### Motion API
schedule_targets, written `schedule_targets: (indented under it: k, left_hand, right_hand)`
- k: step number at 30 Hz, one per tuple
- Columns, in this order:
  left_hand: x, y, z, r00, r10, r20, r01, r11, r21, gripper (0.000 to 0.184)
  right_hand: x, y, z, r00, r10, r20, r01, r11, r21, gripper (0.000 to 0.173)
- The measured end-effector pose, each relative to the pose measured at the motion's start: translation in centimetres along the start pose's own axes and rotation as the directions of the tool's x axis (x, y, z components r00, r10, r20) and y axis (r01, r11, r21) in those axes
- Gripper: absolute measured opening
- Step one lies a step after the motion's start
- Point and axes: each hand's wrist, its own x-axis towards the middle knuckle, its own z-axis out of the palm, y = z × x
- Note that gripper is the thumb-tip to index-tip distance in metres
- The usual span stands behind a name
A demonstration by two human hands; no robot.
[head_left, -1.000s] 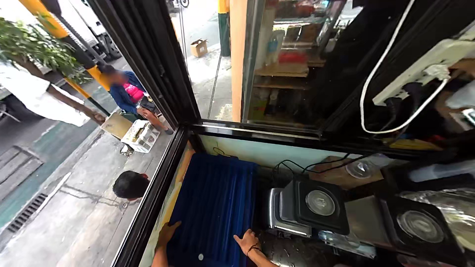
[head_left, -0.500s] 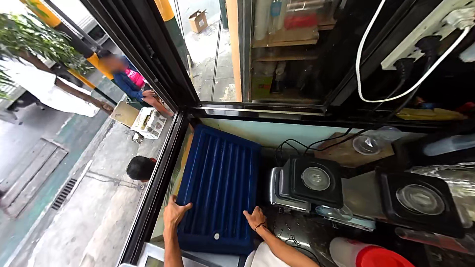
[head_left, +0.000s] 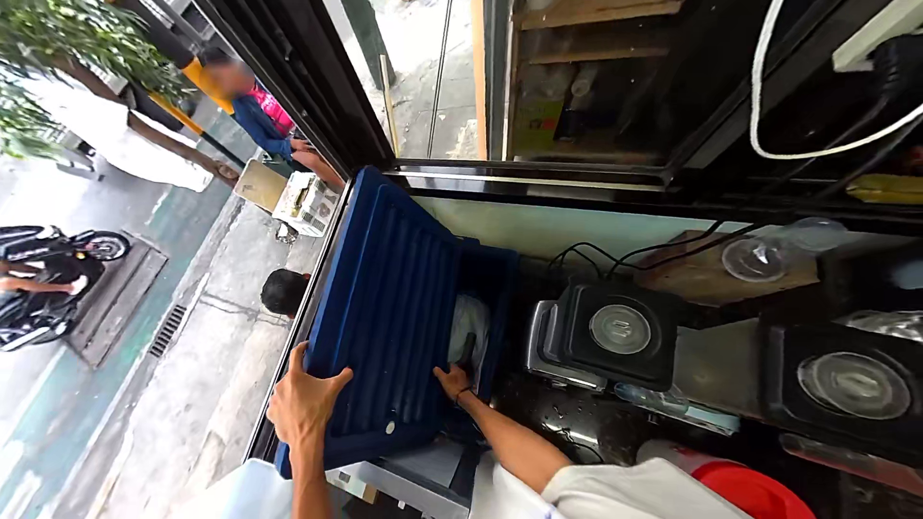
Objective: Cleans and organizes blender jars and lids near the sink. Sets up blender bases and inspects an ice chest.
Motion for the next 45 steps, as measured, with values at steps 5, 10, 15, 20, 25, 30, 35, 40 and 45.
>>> schedule_targets:
  k: [5, 10, 15, 20, 25, 30, 35, 40, 45]
  left_hand:
    - [0.4, -0.1, -0.4, 0.994, -0.011, -0.107, 0.012, 1.0, 0.006, 0.088]
    - [2.3, -0.9, 0.0, 0.987, 0.056, -0.152, -0.055, 0.998, 0.016, 0.086]
    - [4.3, -1.0, 1.0, 0.987, 0.045, -0.152, -0.041, 0.999, 0.028, 0.088]
    - [5.8, -2.4, 2.6, 0.985, 0.053, -0.164, -0.055, 0.998, -0.01, 0.086]
    - [7.5, -4.5, 2.8, 0.988, 0.063, -0.138, -0.07, 0.997, -0.045, 0.087]
    - [8.9, -5.6, 2.9, 0.993, 0.061, -0.104, -0.065, 0.997, -0.041, 0.088]
    - [8.8, -5.6, 2.8, 0.994, 0.063, -0.085, -0.067, 0.997, -0.046, 0.087]
    - [8.6, -5.6, 3.2, 0.995, 0.067, -0.076, -0.069, 0.997, -0.023, 0.097]
    - [8.4, -4.9, 3.3, 0.993, 0.053, -0.108, -0.051, 0.998, 0.026, 0.108]
  right_hand:
    - [3.4, -3.1, 2.5, 0.983, 0.043, 0.178, -0.071, 0.986, 0.154, 0.055]
    - [5.6, -5.8, 4.0, 0.936, 0.116, 0.332, -0.181, 0.968, 0.173, 0.054]
    - [7.8, -7.0, 5.5, 0.901, 0.168, 0.401, -0.241, 0.961, 0.138, 0.053]
    - [9.6, -7.5, 6.2, 0.906, 0.194, 0.376, -0.26, 0.956, 0.133, 0.052]
    - [9.8, -8.0, 6.7, 0.891, 0.203, 0.405, -0.239, 0.97, 0.041, 0.053]
    - [9.6, -7.9, 7.1, 0.88, 0.211, 0.427, -0.242, 0.97, 0.019, 0.052]
    - [9.8, -7.7, 7.4, 0.909, 0.188, 0.372, -0.217, 0.975, 0.037, 0.051]
    - [8.5, -8.9, 6.7, 0.966, 0.096, 0.242, -0.118, 0.99, 0.08, 0.061]
    - [7.9, -9.7, 6.1, 0.972, 0.073, 0.223, -0.096, 0.991, 0.094, 0.06]
